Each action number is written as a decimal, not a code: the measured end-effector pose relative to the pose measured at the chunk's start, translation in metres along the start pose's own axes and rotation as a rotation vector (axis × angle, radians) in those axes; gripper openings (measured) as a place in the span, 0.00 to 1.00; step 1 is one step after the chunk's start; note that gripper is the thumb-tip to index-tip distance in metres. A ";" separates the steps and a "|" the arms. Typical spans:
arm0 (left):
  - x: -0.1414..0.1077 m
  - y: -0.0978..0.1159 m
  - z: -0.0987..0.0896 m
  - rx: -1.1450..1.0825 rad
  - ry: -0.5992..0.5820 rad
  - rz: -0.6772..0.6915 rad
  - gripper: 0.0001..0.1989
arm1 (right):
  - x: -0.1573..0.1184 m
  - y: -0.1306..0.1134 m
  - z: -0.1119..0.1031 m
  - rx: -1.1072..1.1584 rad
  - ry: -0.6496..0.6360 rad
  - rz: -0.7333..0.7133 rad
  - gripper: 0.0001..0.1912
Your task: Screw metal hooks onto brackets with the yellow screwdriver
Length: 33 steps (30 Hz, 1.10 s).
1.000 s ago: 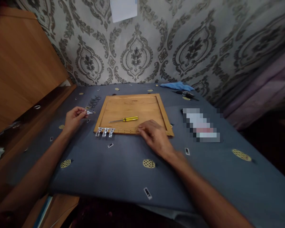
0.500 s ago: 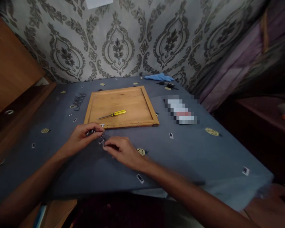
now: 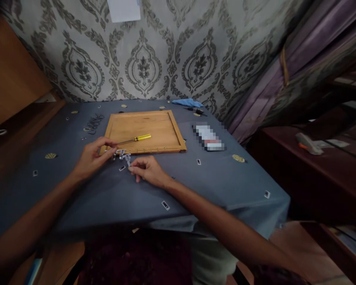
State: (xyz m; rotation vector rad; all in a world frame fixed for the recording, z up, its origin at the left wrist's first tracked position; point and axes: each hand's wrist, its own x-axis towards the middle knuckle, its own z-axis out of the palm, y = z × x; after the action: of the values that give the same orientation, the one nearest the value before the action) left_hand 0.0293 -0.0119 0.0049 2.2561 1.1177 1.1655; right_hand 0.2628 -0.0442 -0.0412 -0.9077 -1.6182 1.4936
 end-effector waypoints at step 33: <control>-0.018 -0.025 0.005 0.377 0.110 0.311 0.35 | 0.027 0.002 0.009 0.280 0.162 0.147 0.30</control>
State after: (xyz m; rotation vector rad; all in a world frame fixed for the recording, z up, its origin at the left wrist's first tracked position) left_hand 0.0152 -0.0102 -0.0228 2.7626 1.1346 1.2980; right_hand 0.2418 -0.0249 -0.0425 -0.9757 -1.2122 1.6508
